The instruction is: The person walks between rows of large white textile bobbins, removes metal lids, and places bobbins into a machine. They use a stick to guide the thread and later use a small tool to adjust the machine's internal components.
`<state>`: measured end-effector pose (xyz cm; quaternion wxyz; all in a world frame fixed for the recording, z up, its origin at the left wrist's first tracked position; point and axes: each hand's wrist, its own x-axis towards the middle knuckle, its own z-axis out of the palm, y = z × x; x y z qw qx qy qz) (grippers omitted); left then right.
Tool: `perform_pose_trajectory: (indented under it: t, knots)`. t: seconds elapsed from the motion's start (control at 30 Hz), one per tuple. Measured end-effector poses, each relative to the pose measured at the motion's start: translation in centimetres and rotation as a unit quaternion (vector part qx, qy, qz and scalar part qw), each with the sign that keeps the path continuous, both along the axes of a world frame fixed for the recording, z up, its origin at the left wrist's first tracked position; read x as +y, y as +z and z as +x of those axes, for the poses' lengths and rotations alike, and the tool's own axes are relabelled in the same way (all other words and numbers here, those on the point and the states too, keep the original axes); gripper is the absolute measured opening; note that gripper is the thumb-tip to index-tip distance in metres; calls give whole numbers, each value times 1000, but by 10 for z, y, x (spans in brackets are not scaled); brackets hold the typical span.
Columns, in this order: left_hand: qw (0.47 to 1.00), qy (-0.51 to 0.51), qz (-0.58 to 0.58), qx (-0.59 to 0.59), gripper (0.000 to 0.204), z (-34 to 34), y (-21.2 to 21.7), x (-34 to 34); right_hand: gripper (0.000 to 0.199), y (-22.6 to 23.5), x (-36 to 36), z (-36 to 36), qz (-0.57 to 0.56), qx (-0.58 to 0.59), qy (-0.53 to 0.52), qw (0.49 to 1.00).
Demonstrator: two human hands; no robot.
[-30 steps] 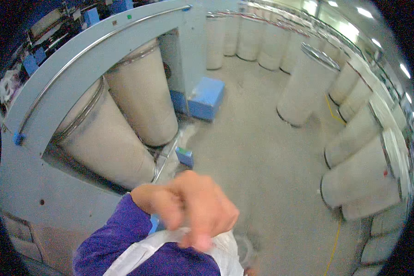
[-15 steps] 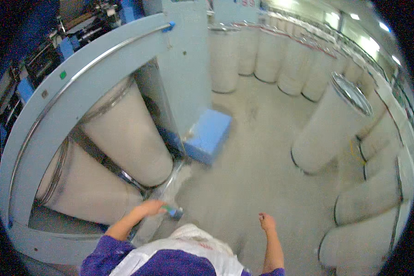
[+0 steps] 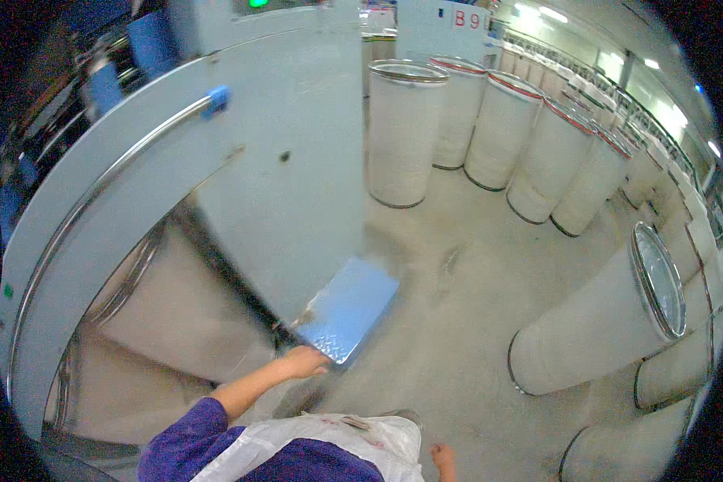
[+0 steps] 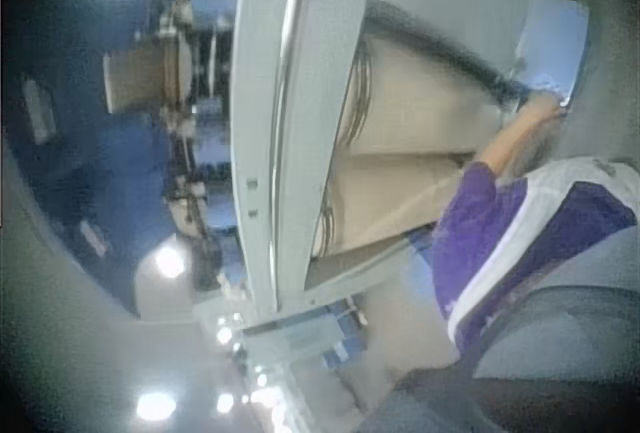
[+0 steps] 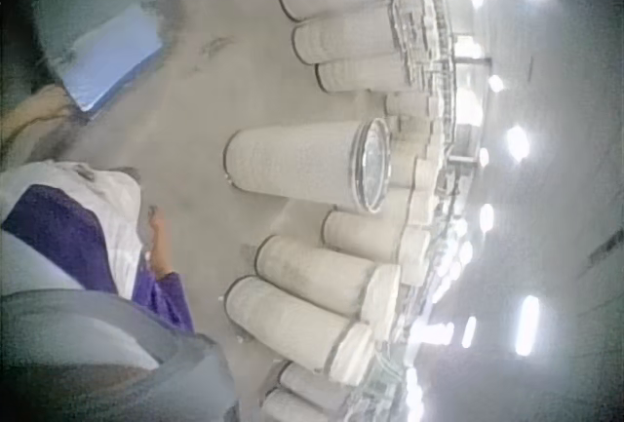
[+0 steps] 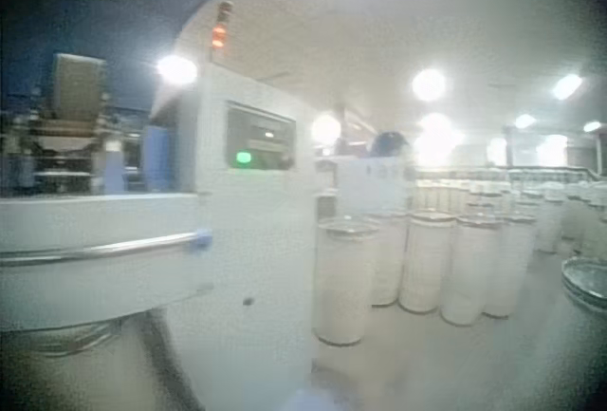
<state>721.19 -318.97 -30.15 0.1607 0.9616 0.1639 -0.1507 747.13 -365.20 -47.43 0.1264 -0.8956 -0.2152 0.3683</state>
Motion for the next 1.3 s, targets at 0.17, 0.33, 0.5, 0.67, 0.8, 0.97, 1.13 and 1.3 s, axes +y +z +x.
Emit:
perform_pose_trajectory:
  t: [0.17, 0.33, 0.5, 0.67, 0.8, 0.97, 1.13, 1.3]
  knots:
    - [994, -66, -1, -87, 44, 207, -5, 58, 25, -87, -55, 168, -142, 18, 69, 987]
    - [991, -7, -135, -12, 41, 314, -54, 104, 22, -114, 6, 386, -121, -80, 213, 966]
    - [965, 133, -217, 67, 46, 300, -136, 166, 35, 43, 269, 573, 37, -220, 71, 972]
    - [944, 238, -169, 151, 57, 242, -201, 217, 30, 222, 587, 684, 156, -255, 201, 933]
    - [898, 378, -169, 151, 49, 242, -211, 230, 24, 357, 805, 722, 260, -346, 314, 845]
    - [739, 603, -275, 121, 33, 302, -191, 231, 24, 447, 1002, 718, 317, -452, 443, 706]
    - [496, 822, -279, -19, 29, 347, -180, 170, 36, 450, 1169, 708, 347, -530, 510, 582]
    - [385, 905, -125, 133, 24, 452, -130, -33, 54, 442, 1354, 709, 352, -549, 491, 578]
